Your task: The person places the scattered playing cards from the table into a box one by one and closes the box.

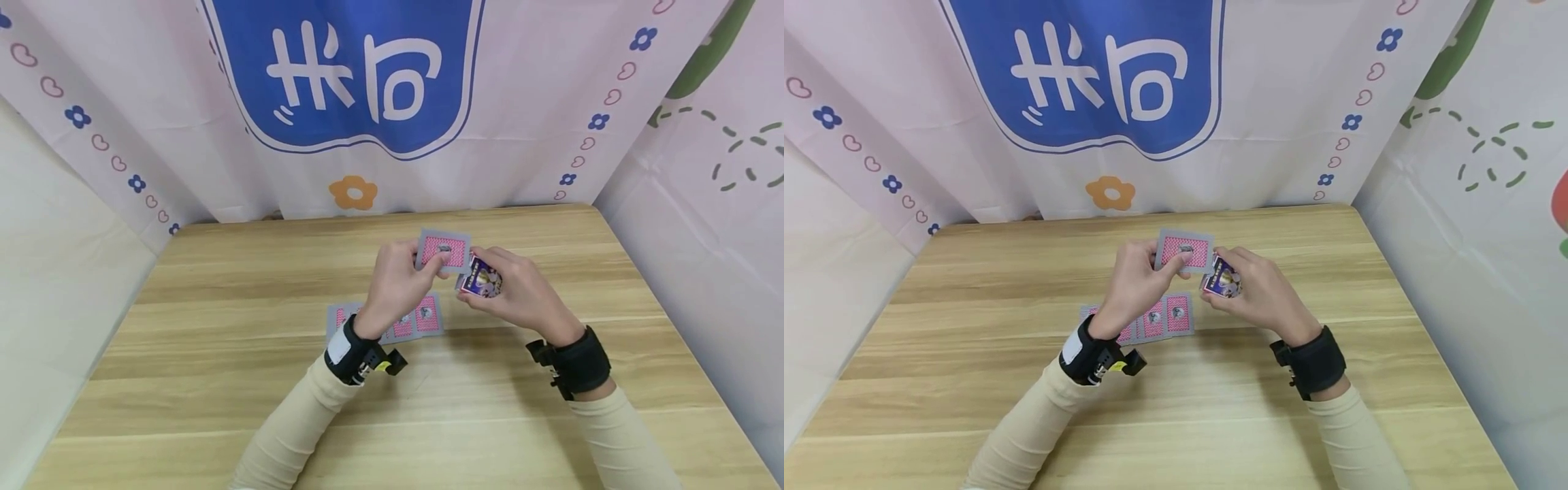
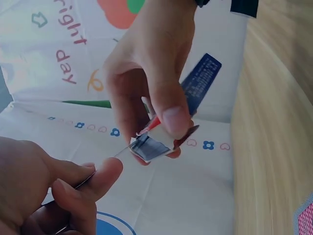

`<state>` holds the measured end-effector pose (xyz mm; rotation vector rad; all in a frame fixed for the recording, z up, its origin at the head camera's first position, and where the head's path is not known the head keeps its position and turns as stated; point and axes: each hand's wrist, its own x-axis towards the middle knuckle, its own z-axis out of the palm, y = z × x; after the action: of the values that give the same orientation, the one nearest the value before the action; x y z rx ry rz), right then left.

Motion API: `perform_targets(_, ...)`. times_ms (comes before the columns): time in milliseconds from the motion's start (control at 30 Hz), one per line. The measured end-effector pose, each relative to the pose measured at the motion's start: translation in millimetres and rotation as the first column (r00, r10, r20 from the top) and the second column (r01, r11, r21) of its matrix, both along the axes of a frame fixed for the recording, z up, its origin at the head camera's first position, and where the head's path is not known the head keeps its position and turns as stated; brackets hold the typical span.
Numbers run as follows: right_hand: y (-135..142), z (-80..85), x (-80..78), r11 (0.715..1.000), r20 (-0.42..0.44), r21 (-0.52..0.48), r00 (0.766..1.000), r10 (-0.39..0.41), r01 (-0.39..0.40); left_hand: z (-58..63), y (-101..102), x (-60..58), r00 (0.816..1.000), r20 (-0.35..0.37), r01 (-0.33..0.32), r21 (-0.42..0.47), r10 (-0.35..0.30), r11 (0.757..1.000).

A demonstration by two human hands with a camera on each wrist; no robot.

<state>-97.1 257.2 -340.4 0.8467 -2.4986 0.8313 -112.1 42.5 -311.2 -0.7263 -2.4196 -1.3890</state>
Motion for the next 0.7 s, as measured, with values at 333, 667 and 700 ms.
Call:
perform_targets(333, 2.5, 3.8, 0.4, 1.000, -0.004, 0.002, 1.000, -0.029, 0.029, -1.1, -0.1, 3.4, 0.997, 0.053, 0.058, -0.098, -0.053, 0.993)
perform_targets(667, 2.2, 4.3, 1.0, 1.000, -0.007, 0.023, 1.000, 0.012, -0.012, 7.2, -10.4, -1.2, 0.959, 0.267, 0.157, -0.213, -0.097, 0.964)
perform_targets(700, 2.1, 4.4, 1.4, 1.000, -0.004, 0.025, 1.000, 0.014, -0.014, 7.9, -11.3, -1.8, 0.953, 0.286, 0.166, -0.222, -0.099, 0.961)
